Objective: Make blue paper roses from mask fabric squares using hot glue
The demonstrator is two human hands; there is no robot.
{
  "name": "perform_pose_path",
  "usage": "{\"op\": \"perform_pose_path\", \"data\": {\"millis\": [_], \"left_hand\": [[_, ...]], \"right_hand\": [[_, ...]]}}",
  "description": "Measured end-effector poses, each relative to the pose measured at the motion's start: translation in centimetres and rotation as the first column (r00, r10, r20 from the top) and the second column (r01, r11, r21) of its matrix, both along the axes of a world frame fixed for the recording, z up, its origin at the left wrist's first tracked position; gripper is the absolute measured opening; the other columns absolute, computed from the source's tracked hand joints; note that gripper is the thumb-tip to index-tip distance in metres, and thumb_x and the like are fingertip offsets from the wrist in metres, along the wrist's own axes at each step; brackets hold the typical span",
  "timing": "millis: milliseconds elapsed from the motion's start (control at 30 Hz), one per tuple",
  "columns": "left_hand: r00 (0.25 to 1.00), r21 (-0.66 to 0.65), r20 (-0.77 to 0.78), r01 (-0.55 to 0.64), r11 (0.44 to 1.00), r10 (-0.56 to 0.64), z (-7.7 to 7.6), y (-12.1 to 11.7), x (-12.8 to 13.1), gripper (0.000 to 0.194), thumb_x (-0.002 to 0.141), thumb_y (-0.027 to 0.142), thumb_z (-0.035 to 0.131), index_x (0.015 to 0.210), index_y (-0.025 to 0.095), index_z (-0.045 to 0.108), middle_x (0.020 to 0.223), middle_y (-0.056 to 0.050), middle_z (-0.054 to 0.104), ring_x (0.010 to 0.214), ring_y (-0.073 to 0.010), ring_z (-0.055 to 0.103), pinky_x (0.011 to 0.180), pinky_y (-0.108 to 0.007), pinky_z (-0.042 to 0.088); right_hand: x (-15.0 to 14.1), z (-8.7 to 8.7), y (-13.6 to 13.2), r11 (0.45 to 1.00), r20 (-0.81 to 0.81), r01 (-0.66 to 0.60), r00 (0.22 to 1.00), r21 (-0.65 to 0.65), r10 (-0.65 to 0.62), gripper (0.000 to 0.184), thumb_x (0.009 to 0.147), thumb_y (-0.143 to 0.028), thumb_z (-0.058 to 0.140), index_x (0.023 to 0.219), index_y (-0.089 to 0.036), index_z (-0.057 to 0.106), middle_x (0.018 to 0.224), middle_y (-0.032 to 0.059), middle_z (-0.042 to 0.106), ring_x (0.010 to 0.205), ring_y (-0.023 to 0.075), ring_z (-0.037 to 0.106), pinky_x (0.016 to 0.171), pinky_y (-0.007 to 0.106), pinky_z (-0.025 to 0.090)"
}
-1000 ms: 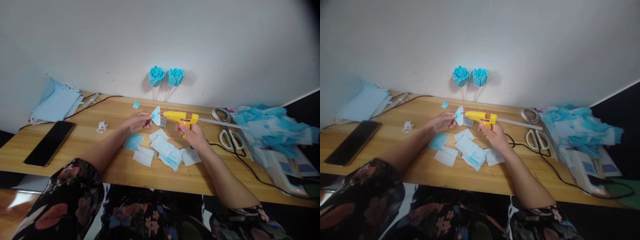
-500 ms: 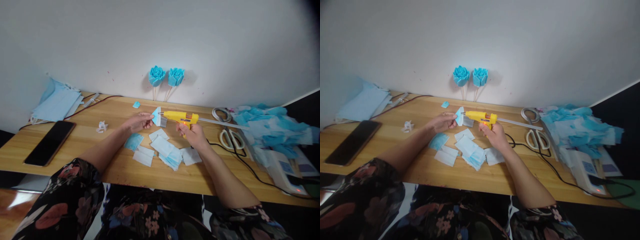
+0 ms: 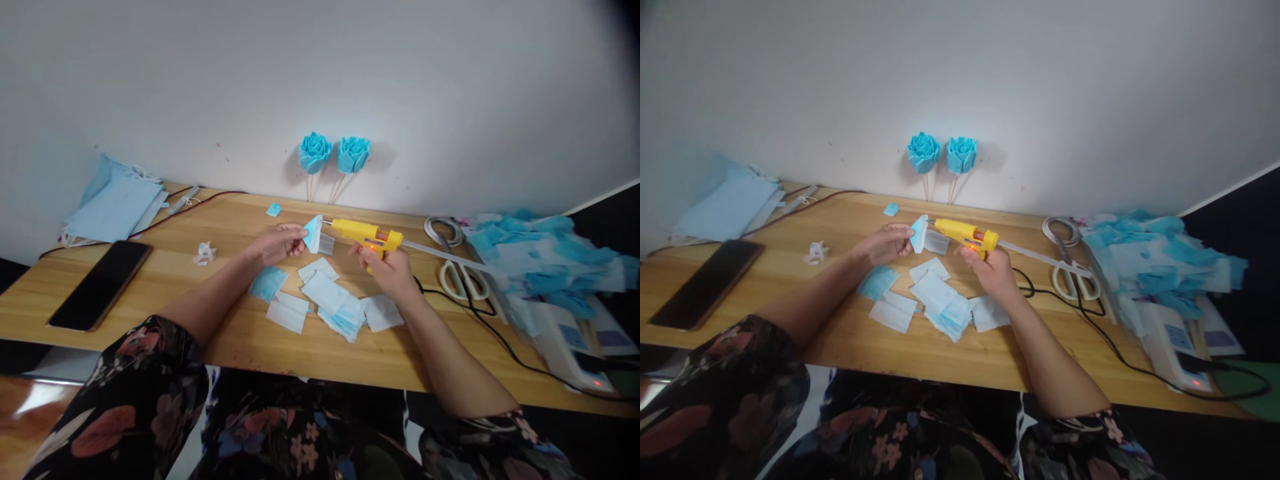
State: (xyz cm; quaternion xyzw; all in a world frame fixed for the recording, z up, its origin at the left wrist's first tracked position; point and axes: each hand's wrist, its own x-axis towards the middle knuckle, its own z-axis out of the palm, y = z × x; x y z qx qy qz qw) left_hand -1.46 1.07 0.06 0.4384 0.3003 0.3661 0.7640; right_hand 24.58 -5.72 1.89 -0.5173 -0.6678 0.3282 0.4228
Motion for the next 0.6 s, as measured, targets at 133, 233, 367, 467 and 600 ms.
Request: {"op": "perform_pose_path", "data": {"millis": [133,233,367,467,600], "left_hand": [[0.997,0.007,0.04,-0.065,0.998,0.065,-0.23,0.28,-0.05,0.037,0.07,0.038,0.086,0.066,0.013,0.059,0.054,0.0,0.062,0.045,-0.0064,0.055,0.044,-0.017,0.038],[0.994,0.014,0.05,-0.099,0.995,0.098,-0.33,0.42,-0.08,0.036,0.072,0.038,0.084,0.067,0.013,0.059,0.055,0.0,0.062,0.045,-0.006,0.054,0.045,-0.017,0.039],[0.993,0.005,0.034,-0.114,0.993,0.114,-0.25,0.44,0.01,0.034,0.076,0.037,0.082,0.067,0.013,0.059,0.054,0.001,0.061,0.045,-0.0059,0.054,0.045,-0.018,0.038],[0.993,-0.002,0.031,-0.116,0.993,0.116,-0.09,0.38,0.11,0.034,0.076,0.036,0.082,0.066,0.013,0.058,0.053,0.001,0.06,0.045,-0.0056,0.053,0.045,-0.017,0.037],[0.993,0.003,0.034,-0.116,0.993,0.116,-0.07,0.34,0.09,0.036,0.075,0.037,0.082,0.066,0.013,0.057,0.053,0.001,0.06,0.045,-0.0059,0.053,0.045,-0.018,0.037]], "right_hand": [[0.09,-0.17,0.1,1.0,-0.051,-0.026,0.998,-0.007,0.026,0.045,0.091,-0.06,0.057,0.081,-0.019,0.072,0.072,0.0032,0.066,0.061,0.0138,0.056,0.06,0.027,0.046],[0.17,-0.29,0.13,0.999,-0.047,-0.013,0.999,-0.035,0.012,0.044,0.089,-0.061,0.058,0.08,-0.019,0.072,0.076,0.0039,0.068,0.061,0.0136,0.056,0.059,0.027,0.044],[0.17,-0.24,0.09,0.998,-0.022,-0.027,0.999,-0.061,0.025,0.047,0.089,-0.063,0.057,0.079,-0.019,0.071,0.07,0.0034,0.066,0.062,0.0148,0.056,0.06,0.028,0.044],[-0.03,0.03,-0.02,0.997,-0.01,-0.026,1.0,-0.068,0.025,0.048,0.086,-0.064,0.058,0.077,-0.019,0.071,0.068,0.0032,0.064,0.06,0.0146,0.055,0.059,0.028,0.044],[-0.3,0.37,-0.1,0.998,0.016,-0.004,1.0,-0.069,0.005,0.047,0.084,-0.063,0.061,0.073,-0.018,0.07,0.064,0.003,0.062,0.057,0.0142,0.053,0.057,0.028,0.042]]}}
